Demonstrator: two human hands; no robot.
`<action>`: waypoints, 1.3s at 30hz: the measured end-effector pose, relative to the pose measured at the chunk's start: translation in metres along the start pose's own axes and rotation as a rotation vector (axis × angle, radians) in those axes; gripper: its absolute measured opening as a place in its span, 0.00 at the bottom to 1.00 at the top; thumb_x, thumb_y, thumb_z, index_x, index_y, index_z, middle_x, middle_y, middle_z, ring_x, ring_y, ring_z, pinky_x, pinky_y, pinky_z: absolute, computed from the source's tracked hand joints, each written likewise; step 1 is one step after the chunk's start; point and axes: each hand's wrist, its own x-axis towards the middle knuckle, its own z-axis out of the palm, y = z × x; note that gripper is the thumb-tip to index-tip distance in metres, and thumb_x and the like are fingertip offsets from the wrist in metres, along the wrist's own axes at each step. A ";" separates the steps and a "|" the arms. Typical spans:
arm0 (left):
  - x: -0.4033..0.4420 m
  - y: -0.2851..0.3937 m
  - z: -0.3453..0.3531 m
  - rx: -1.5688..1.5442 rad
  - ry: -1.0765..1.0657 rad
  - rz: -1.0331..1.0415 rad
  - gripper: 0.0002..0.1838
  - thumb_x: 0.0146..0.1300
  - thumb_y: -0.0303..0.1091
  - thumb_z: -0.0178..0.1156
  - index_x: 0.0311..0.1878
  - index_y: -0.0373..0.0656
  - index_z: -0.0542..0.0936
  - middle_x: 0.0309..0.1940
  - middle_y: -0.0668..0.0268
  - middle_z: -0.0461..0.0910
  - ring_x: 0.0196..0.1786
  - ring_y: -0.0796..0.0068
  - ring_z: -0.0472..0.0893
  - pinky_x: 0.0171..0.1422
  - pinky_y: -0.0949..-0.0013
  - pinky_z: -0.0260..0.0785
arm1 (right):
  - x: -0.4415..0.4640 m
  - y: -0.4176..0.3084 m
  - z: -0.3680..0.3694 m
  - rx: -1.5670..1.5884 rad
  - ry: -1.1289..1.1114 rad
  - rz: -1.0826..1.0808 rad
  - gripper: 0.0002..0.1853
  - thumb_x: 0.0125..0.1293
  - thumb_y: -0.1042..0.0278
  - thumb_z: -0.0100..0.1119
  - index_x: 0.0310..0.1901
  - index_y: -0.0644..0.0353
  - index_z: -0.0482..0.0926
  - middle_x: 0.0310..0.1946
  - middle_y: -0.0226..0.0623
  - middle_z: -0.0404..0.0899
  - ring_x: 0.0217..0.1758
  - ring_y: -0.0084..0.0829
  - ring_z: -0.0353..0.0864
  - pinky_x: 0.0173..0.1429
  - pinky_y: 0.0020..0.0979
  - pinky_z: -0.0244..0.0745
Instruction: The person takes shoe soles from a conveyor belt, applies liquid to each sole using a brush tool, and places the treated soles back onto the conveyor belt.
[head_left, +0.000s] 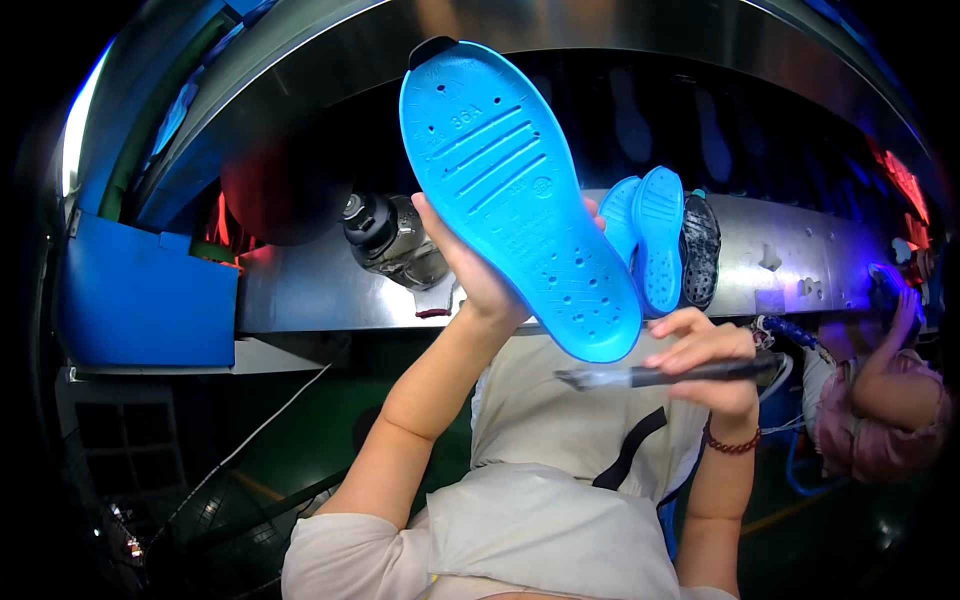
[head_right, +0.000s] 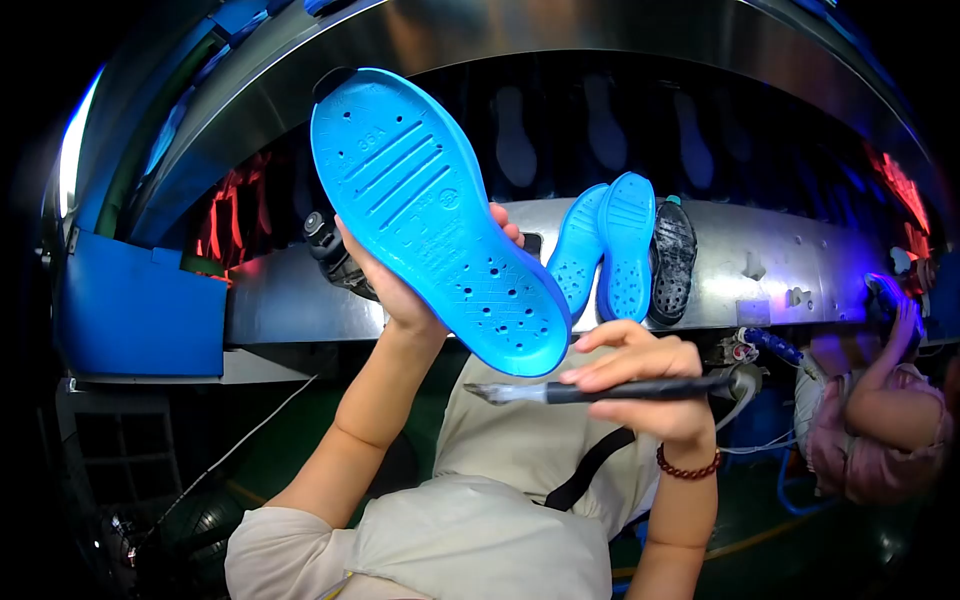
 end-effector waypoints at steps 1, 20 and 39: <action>0.000 0.000 0.000 -0.017 -0.040 -0.014 0.54 0.45 0.80 0.23 0.53 0.36 0.66 0.39 0.48 0.74 0.40 0.54 0.76 0.47 0.54 0.70 | -0.003 0.005 0.002 0.196 0.149 0.064 0.12 0.42 0.84 0.60 0.33 0.68 0.78 0.35 0.47 0.79 0.44 0.38 0.76 0.52 0.35 0.69; -0.010 0.018 0.004 0.067 -0.265 -0.880 0.29 0.57 0.46 0.49 0.56 0.33 0.65 0.50 0.53 0.71 0.49 0.65 0.73 0.55 0.66 0.65 | 0.020 -0.047 0.006 -0.292 -0.165 0.095 0.10 0.44 0.80 0.64 0.33 0.66 0.79 0.35 0.43 0.80 0.38 0.34 0.81 0.43 0.26 0.76; -0.020 0.059 -0.018 0.375 -0.133 -0.847 0.31 0.55 0.51 0.51 0.52 0.33 0.70 0.48 0.51 0.72 0.46 0.66 0.75 0.52 0.68 0.67 | 0.004 -0.039 -0.011 -0.469 -0.137 0.120 0.12 0.43 0.81 0.64 0.34 0.64 0.79 0.35 0.43 0.80 0.37 0.34 0.81 0.41 0.25 0.76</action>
